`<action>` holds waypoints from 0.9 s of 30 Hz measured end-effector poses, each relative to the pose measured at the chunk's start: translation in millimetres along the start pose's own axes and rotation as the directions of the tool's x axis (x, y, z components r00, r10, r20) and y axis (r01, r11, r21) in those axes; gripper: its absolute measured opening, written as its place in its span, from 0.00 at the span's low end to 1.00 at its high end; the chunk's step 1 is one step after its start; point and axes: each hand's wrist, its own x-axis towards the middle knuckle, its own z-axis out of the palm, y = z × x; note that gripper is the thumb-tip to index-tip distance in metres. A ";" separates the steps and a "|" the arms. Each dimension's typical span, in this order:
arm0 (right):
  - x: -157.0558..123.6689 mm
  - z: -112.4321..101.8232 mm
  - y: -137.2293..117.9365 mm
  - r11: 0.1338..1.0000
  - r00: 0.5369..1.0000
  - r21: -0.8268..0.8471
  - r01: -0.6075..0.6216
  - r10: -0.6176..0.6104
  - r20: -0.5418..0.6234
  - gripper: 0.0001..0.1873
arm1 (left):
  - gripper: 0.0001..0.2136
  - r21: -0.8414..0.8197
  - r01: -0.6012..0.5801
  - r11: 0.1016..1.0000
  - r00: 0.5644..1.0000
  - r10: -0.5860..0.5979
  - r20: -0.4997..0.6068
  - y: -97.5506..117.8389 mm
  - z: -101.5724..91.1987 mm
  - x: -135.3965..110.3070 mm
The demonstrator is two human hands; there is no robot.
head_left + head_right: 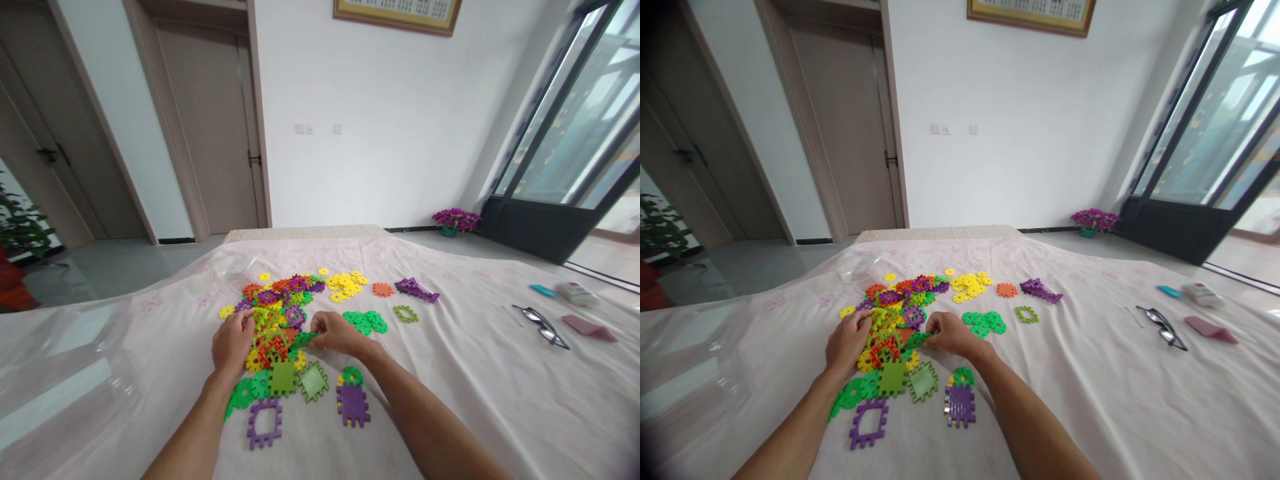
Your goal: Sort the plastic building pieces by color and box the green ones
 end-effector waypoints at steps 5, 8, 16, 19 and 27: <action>-3.3 -39.5 5.7 0.989 0.998 0.132 -0.061 0.058 0.023 0.12 | 0.16 -0.003 0.006 1.000 1.000 -0.006 0.010 1.5 -0.7 0.2; -12.5 -77.4 15.4 0.994 0.993 0.042 -0.099 0.101 -0.067 0.12 | 0.16 -0.005 0.007 1.000 1.000 -0.007 0.011 1.8 -1.1 0.1; -38.0 -120.1 10.6 0.953 0.992 -0.290 -0.090 0.060 -0.111 0.14 | 0.16 0.010 0.027 1.000 0.999 -0.027 0.027 5.2 -3.7 -0.7; -37.6 -104.1 -3.2 0.951 0.990 -0.306 -0.047 0.085 0.111 0.18 | 0.17 0.011 0.030 0.999 0.999 -0.030 0.028 4.5 -3.9 -0.7; -45.9 -60.4 -11.8 0.899 0.884 -0.438 0.029 0.182 0.431 0.17 | 0.17 0.010 0.021 1.000 1.000 -0.021 0.022 1.9 -3.0 0.1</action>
